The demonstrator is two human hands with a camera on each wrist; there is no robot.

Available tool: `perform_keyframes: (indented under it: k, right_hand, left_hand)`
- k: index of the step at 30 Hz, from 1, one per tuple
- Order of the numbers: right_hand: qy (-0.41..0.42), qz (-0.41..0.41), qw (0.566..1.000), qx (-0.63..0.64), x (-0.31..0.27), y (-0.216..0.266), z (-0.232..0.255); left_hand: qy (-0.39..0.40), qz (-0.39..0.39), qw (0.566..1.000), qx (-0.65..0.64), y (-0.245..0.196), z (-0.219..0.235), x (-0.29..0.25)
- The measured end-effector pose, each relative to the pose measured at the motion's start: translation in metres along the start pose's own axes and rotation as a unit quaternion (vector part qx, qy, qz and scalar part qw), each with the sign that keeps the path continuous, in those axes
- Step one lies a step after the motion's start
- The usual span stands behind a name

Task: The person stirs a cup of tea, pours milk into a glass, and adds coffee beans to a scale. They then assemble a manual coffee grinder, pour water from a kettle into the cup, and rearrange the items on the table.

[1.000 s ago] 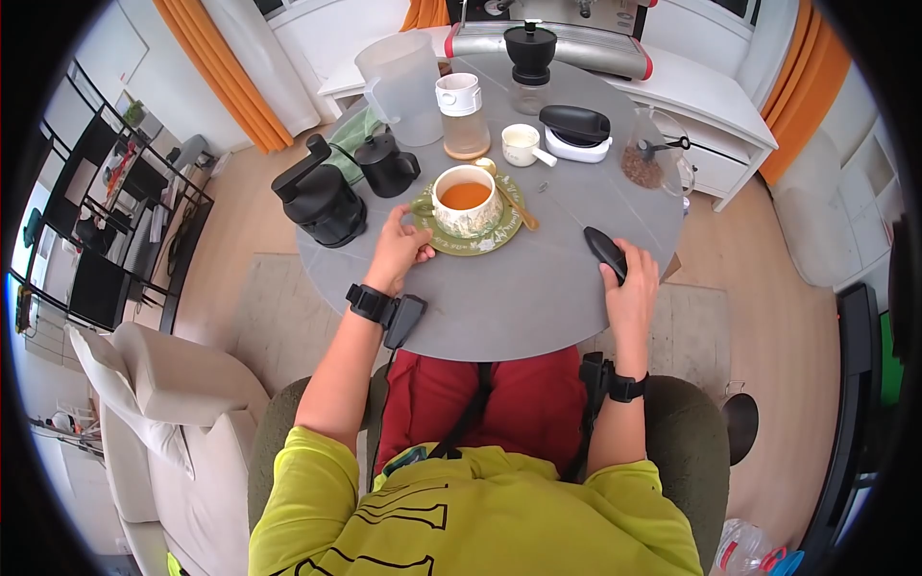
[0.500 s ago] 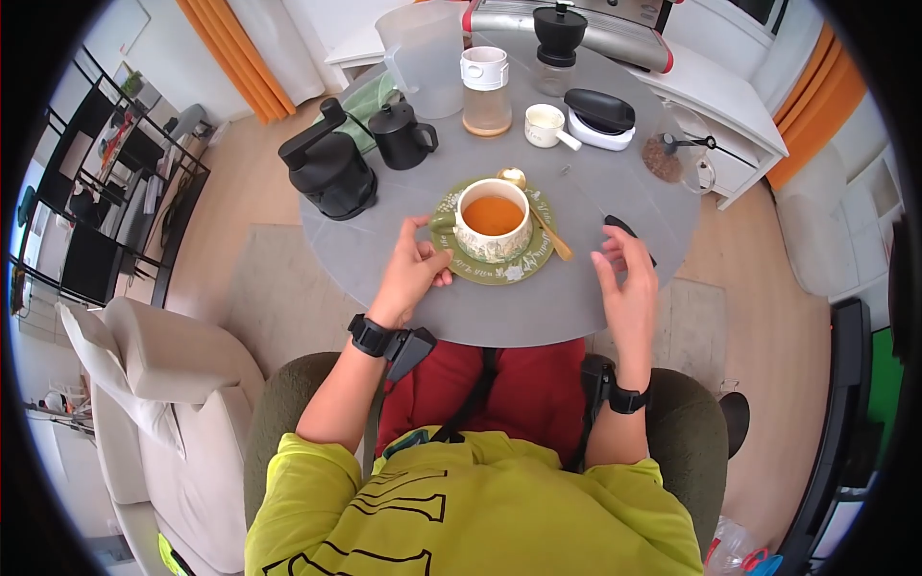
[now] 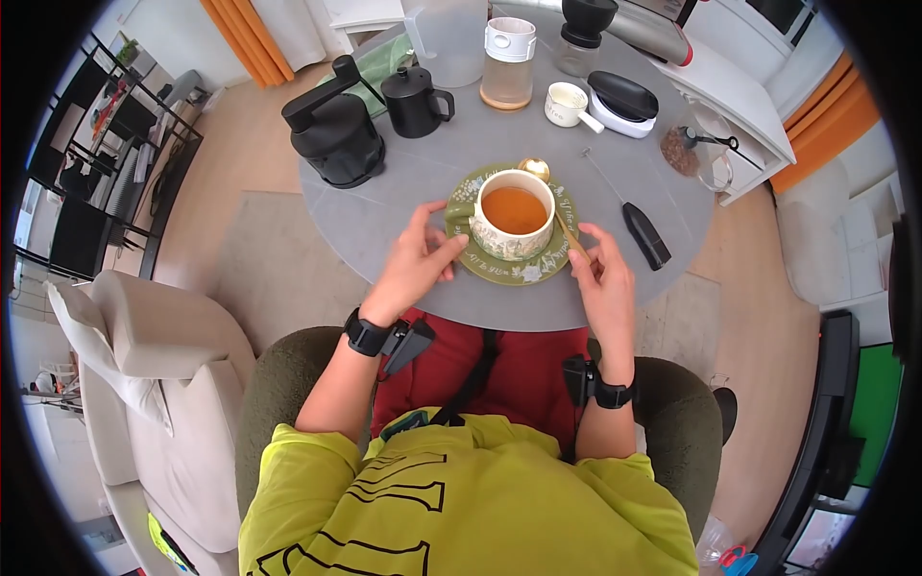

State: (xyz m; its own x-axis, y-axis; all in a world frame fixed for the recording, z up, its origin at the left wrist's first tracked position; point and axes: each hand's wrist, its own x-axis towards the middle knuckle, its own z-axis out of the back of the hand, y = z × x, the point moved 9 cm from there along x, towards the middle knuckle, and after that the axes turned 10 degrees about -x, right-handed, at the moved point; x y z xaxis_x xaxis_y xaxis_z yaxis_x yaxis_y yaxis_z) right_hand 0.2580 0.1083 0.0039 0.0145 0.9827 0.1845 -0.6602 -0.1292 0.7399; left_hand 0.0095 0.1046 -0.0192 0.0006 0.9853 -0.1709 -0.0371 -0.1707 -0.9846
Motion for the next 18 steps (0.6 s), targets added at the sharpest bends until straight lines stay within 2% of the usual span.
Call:
perform_keyframes:
  k: [1, 3, 8, 14, 18]
  right_hand:
    - [0.003, -0.016, 1.000, 0.006, 0.001, -0.003, -0.001]
    - [-0.004, -0.025, 0.999, 0.028, 0.002, -0.008, -0.001]
    - [-0.027, -0.051, 0.992, 0.110, 0.006, -0.012, 0.001]
    - [-0.045, -0.074, 0.981, 0.173, 0.008, -0.012, 0.005]
    - [-0.090, -0.065, 0.971, 0.212, 0.010, -0.009, 0.019]
  left_hand:
    - [0.001, 0.001, 1.000, -0.002, 0.001, 0.003, 0.001]
    - [-0.093, -0.132, 0.983, 0.083, -0.023, 0.023, -0.001]
    - [-0.072, -0.139, 0.986, 0.054, -0.038, 0.028, 0.008]
    - [-0.026, -0.154, 0.986, 0.056, -0.027, 0.014, 0.019]
    - [-0.006, -0.151, 0.988, 0.040, -0.027, 0.011, 0.018]
